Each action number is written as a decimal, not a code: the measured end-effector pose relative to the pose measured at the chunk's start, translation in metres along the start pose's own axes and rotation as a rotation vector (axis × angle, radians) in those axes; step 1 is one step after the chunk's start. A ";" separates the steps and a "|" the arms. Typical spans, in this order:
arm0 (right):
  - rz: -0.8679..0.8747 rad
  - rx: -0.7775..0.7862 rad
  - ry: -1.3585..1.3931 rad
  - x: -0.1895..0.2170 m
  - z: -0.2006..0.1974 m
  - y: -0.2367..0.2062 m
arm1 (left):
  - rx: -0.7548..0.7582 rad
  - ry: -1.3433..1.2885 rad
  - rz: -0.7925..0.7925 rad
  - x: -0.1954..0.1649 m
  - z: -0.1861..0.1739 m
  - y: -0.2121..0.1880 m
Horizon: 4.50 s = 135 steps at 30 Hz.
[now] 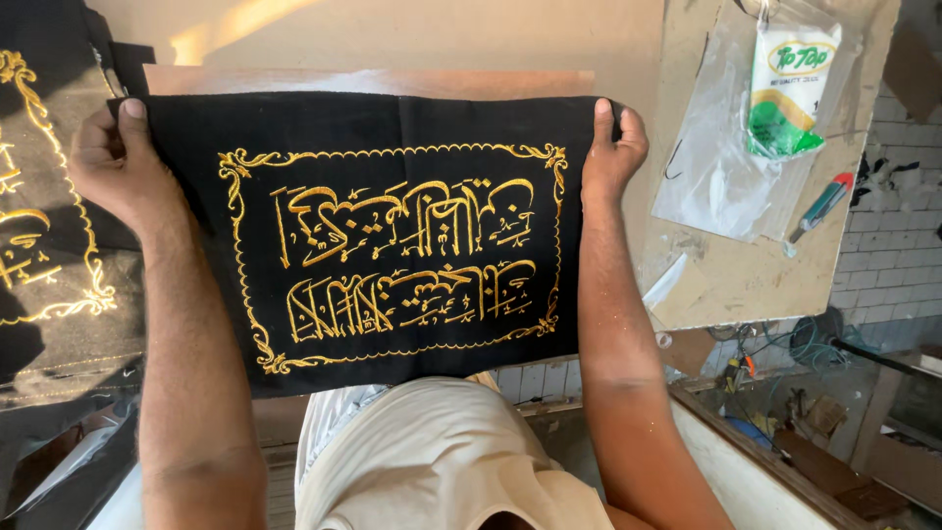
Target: The person spreads white glue on a rectangular cardboard sheet using a small block, then places a black fabric with gold Arabic calligraphy on top and presses it down. The person repeats the process with a second fabric piece.
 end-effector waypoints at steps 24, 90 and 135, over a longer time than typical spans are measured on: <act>0.177 0.102 -0.006 -0.032 0.037 0.043 | 0.088 0.185 -0.049 0.009 0.041 0.047; 0.032 0.321 -0.463 0.011 -0.158 -0.211 | 0.154 0.468 -0.116 0.014 -0.155 -0.188; 0.826 0.171 0.204 -0.021 -0.190 -0.277 | 0.135 -0.052 -1.023 0.060 -0.209 -0.242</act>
Point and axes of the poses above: each hand's wrist, its own y-axis towards the middle knuckle, its own z-axis out of the palm, x = y × z, the point moved 6 cm from there along y, towards the middle knuckle, and after that the axes turned 9 degrees about -z, right-handed, at the moved point
